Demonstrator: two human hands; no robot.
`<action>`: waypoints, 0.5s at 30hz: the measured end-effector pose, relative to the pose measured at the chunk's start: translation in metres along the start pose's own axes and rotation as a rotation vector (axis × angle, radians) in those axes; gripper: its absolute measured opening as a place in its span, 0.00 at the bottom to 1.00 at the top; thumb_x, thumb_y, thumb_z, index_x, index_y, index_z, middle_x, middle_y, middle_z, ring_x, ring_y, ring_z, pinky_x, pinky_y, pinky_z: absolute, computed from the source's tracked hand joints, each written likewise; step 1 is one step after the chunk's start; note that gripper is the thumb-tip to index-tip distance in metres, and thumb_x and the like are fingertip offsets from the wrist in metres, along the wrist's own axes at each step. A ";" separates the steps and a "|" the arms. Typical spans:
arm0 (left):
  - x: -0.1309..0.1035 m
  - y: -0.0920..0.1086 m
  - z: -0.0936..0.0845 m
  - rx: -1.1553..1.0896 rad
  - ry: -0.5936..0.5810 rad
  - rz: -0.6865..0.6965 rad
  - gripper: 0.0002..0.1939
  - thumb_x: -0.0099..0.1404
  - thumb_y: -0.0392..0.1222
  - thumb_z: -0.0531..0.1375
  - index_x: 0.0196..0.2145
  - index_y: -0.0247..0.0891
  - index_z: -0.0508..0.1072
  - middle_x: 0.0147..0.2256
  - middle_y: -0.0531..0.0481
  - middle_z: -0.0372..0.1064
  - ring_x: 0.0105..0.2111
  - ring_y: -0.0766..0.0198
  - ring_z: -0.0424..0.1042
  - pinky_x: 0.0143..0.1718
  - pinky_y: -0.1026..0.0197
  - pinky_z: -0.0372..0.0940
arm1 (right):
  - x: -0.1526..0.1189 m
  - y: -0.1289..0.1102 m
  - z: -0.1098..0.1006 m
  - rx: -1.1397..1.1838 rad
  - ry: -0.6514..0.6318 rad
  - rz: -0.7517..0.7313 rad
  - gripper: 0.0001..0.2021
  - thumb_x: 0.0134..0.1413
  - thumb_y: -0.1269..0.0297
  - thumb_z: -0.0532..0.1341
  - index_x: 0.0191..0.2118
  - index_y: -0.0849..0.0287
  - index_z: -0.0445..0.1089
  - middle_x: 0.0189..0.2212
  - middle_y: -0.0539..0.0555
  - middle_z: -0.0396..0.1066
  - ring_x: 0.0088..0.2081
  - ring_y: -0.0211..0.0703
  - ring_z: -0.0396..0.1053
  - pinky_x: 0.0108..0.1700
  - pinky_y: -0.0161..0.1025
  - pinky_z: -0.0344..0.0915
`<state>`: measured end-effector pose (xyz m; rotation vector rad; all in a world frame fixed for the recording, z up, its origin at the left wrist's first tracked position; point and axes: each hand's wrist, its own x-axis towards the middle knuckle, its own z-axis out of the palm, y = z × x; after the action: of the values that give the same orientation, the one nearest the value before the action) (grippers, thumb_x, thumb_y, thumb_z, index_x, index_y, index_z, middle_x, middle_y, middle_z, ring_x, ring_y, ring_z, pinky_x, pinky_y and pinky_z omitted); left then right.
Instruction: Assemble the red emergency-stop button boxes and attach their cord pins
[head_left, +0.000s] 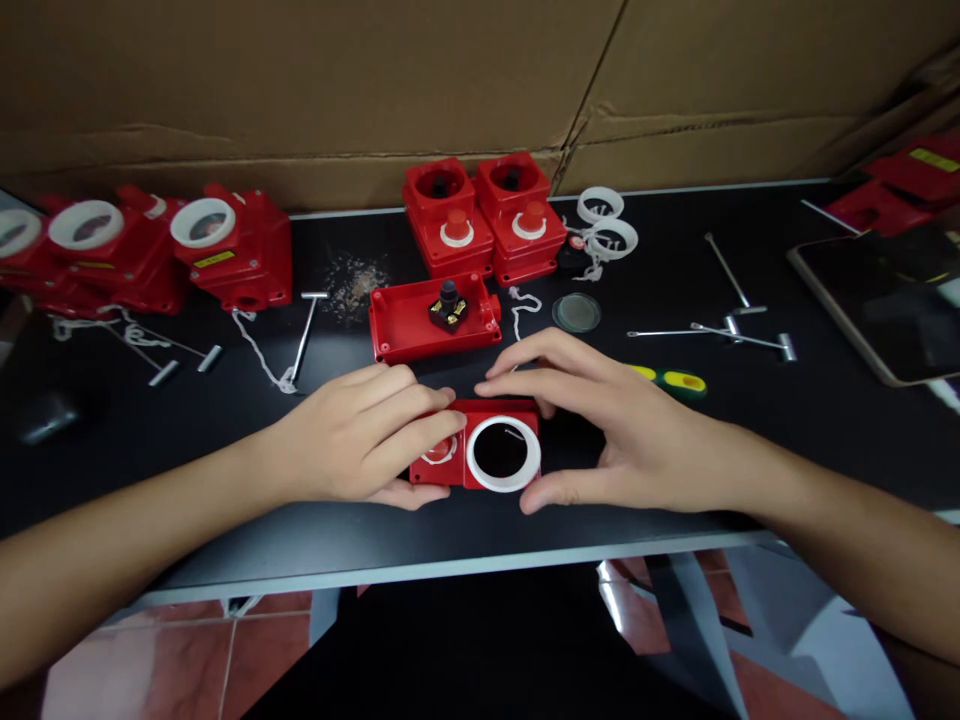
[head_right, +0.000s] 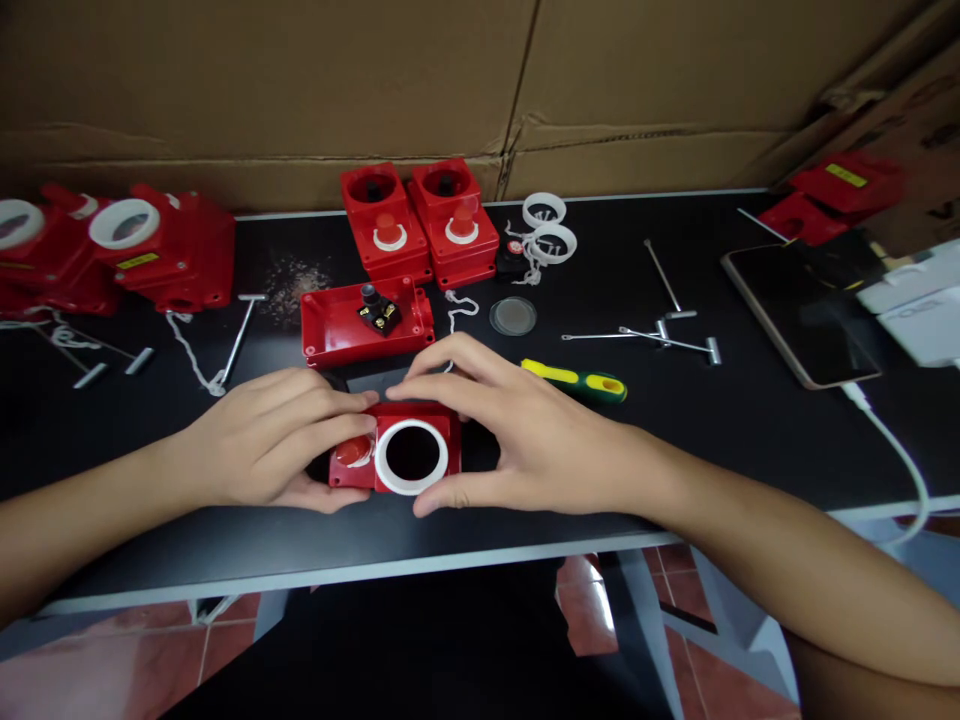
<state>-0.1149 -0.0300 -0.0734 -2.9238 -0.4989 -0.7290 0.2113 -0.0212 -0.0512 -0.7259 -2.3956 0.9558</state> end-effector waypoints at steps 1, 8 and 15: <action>0.000 0.000 0.001 -0.002 -0.005 -0.002 0.25 0.86 0.63 0.63 0.61 0.37 0.74 0.49 0.38 0.87 0.37 0.53 0.83 0.39 0.52 0.76 | 0.000 0.001 0.000 -0.024 -0.007 -0.058 0.35 0.63 0.42 0.77 0.68 0.55 0.78 0.63 0.59 0.74 0.61 0.36 0.76 0.65 0.34 0.76; 0.001 0.001 0.003 -0.006 -0.062 0.001 0.25 0.87 0.62 0.59 0.59 0.34 0.73 0.48 0.37 0.87 0.38 0.51 0.82 0.39 0.51 0.76 | 0.002 0.002 -0.001 -0.088 -0.049 -0.163 0.21 0.71 0.56 0.72 0.64 0.56 0.77 0.60 0.57 0.76 0.61 0.33 0.76 0.64 0.34 0.75; 0.002 0.001 0.004 -0.022 -0.114 -0.044 0.26 0.87 0.62 0.59 0.59 0.33 0.74 0.48 0.36 0.86 0.40 0.50 0.81 0.40 0.50 0.75 | 0.002 0.004 0.009 -0.166 0.090 -0.064 0.32 0.59 0.35 0.77 0.51 0.60 0.75 0.49 0.56 0.77 0.44 0.31 0.74 0.43 0.30 0.72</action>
<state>-0.1114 -0.0301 -0.0762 -2.9969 -0.5713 -0.5783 0.2062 -0.0216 -0.0596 -0.7310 -2.4235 0.6901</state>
